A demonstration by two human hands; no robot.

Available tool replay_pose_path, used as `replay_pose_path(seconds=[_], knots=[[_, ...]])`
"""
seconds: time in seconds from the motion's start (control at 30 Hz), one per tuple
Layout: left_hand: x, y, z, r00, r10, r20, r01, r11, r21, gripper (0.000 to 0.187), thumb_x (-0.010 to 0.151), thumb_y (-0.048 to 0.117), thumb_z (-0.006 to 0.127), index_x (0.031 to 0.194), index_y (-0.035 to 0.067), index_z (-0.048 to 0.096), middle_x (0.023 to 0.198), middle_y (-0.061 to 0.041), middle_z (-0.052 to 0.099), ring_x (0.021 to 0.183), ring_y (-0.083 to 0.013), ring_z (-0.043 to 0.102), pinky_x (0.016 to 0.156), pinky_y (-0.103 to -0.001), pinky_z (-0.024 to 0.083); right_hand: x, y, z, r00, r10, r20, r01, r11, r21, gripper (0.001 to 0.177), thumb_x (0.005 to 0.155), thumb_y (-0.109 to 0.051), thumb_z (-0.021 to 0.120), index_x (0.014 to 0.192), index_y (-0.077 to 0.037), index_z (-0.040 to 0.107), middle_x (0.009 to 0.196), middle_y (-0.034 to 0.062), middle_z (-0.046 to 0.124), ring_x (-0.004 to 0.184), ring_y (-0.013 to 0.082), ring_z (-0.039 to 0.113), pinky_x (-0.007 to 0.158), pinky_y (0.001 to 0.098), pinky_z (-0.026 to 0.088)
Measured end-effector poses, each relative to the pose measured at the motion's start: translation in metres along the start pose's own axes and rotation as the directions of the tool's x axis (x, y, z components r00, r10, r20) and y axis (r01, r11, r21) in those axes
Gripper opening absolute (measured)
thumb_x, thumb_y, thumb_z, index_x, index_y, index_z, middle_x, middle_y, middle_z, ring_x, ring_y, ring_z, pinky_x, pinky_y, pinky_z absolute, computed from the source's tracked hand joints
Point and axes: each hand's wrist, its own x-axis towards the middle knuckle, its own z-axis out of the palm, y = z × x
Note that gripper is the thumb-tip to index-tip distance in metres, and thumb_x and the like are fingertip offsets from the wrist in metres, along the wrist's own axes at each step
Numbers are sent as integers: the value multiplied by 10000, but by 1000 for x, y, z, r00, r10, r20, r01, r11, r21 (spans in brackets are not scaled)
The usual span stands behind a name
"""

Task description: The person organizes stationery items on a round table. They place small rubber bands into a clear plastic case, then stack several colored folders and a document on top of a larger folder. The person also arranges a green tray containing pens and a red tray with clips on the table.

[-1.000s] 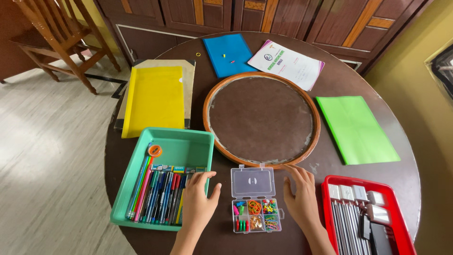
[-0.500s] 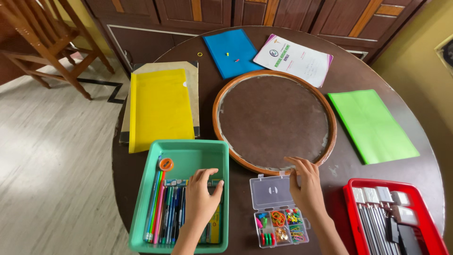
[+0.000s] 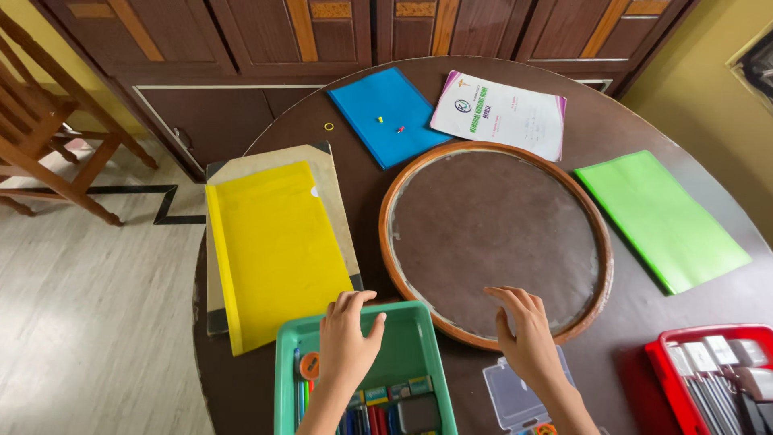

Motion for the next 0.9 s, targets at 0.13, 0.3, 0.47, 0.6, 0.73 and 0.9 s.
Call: replay_pose_path(seconds=[0.13, 0.3, 0.47, 0.6, 0.73, 0.9], knots=[[36, -20, -5, 997, -50, 57, 50, 999, -11, 336, 862, 247, 730, 1181, 163, 661, 1165, -15, 654, 1076, -253, 611, 939, -425, 467, 17, 22, 34, 999, 43, 17, -42, 999, -17, 363, 896, -52, 606, 1246, -120, 673, 1274, 93, 660, 1230, 330, 560, 1036, 430, 457], [78, -32, 6, 998, 9, 54, -8, 1000, -11, 334, 856, 237, 738, 1168, 146, 659, 1146, -27, 645, 1090, -268, 590, 935, -440, 446, 55, 59, 84, 995, 78, 54, -68, 983, -173, 542, 867, -266, 673, 1387, -181, 549, 1475, 138, 483, 1371, 381, 417, 1106, 545, 367], [133, -42, 21, 993, 78, 87, -80, 997, 21, 337, 872, 239, 728, 1182, 132, 648, 1172, -32, 624, 1096, -267, 584, 957, -446, 432, 113, 76, 117, 971, 211, 113, -117, 829, -546, 704, 929, -558, 526, 1550, -283, 342, 1648, 99, 232, 1525, 360, 157, 1093, 764, 128], [199, -52, 39, 979, 203, 28, -204, 976, 72, 315, 866, 213, 728, 1156, 114, 655, 1172, -56, 621, 1118, -283, 575, 967, -460, 428, 113, 72, 130, 996, -32, -81, -23, 797, -604, 714, 921, -569, 443, 1559, -269, 328, 1642, 92, 264, 1526, 347, 189, 1126, 771, 100], [279, -64, 70, 965, 262, -5, -258, 953, 160, 275, 880, 200, 722, 1138, 124, 663, 1178, -53, 624, 1122, -275, 582, 978, -463, 434, 107, 79, 137, 990, -17, -144, -67, 826, -559, 730, 876, -585, 468, 1540, -309, 342, 1624, 50, 279, 1519, 313, 203, 1136, 760, 96], [392, -73, 121, 927, 362, -102, -326, 909, 259, 416, 875, 224, 723, 1249, 71, 621, 1274, -114, 576, 1168, -309, 574, 982, -459, 458, 112, 95, 151, 964, -72, -256, -86, 827, -556, 751, 802, -605, 545, 1495, -343, 420, 1610, 38, 364, 1503, 286, 293, 1171, 760, 145]])
